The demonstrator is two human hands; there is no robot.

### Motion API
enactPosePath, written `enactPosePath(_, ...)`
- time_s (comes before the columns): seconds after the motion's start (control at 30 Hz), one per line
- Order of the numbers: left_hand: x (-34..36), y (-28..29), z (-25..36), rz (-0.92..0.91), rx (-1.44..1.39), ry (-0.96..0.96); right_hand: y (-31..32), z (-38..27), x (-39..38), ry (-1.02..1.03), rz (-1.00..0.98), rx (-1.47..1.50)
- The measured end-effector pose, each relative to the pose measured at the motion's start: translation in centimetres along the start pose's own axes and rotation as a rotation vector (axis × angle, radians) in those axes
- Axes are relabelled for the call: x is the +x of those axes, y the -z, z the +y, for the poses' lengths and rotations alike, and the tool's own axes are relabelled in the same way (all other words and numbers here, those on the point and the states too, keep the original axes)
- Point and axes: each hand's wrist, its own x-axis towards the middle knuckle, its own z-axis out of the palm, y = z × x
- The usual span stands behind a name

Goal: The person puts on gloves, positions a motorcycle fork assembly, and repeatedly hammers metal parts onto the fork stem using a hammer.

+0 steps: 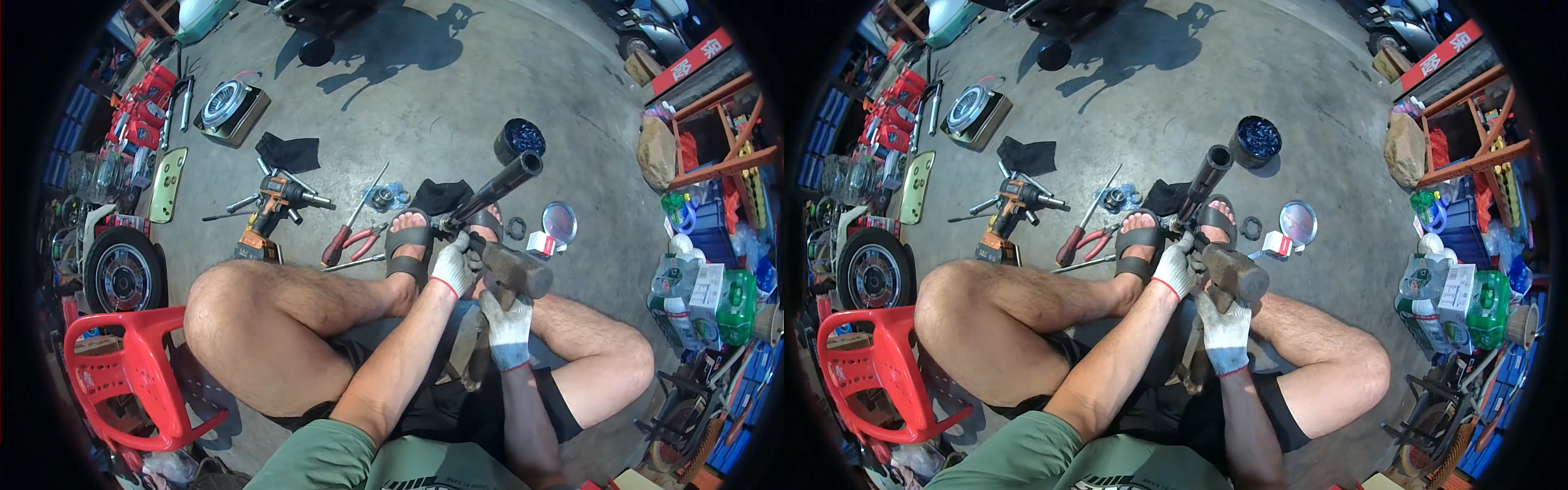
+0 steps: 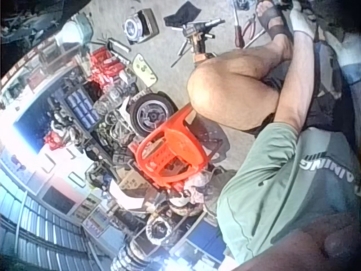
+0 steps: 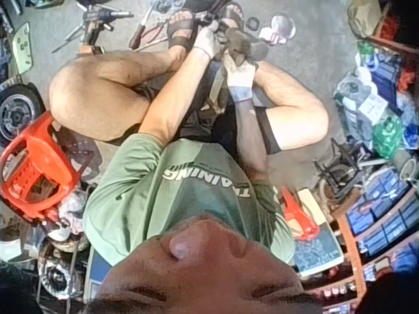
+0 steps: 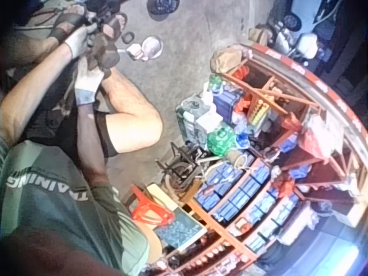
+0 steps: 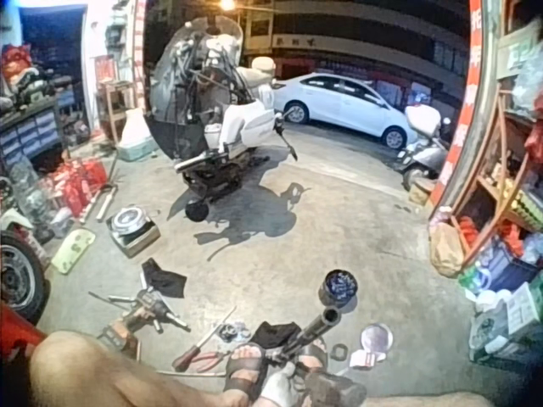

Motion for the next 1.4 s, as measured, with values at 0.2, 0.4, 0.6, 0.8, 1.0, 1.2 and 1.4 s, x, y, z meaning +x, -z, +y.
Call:
enactPosePath(0.2, 3.8, 7.5, 4.2, -0.277, -0.024, 0.005, -0.1, -3.9, -1.7, 0.154, 0.035, 0.124)
enactPosePath(0.4, -0.7, 0.5, 1.1, -0.037, 0.093, 0.014, 2.0, -1.8, -3.0, 0.515, 0.129, -0.687)
enactPosePath(0.6, 0.4, 4.1, 3.5, -0.075, 0.066, -0.053, -1.9, -1.0, 0.0, 0.088, 0.015, 0.182)
enactPosePath(0.8, 1.5, 3.2, 1.4, -0.164, -0.009, 0.086, 0.3, -2.0, -1.0, -0.058, 0.117, 0.333)
enactPosePath(1.0, 0.1, 4.0, 4.0, -0.170, 0.072, 0.050, -0.6, -2.8, -1.8, 0.021, 0.098, 0.265)
enactPosePath(1.2, -0.7, 2.2, 3.5, -0.079, 0.106, 0.003, 0.3, 0.0, -2.6, 0.053, 0.007, -0.018)
enactPosePath(1.4, -1.4, 1.8, 3.5, -0.042, 0.110, -0.032, 0.5, -3.9, -4.4, 0.125, 0.060, 0.035)
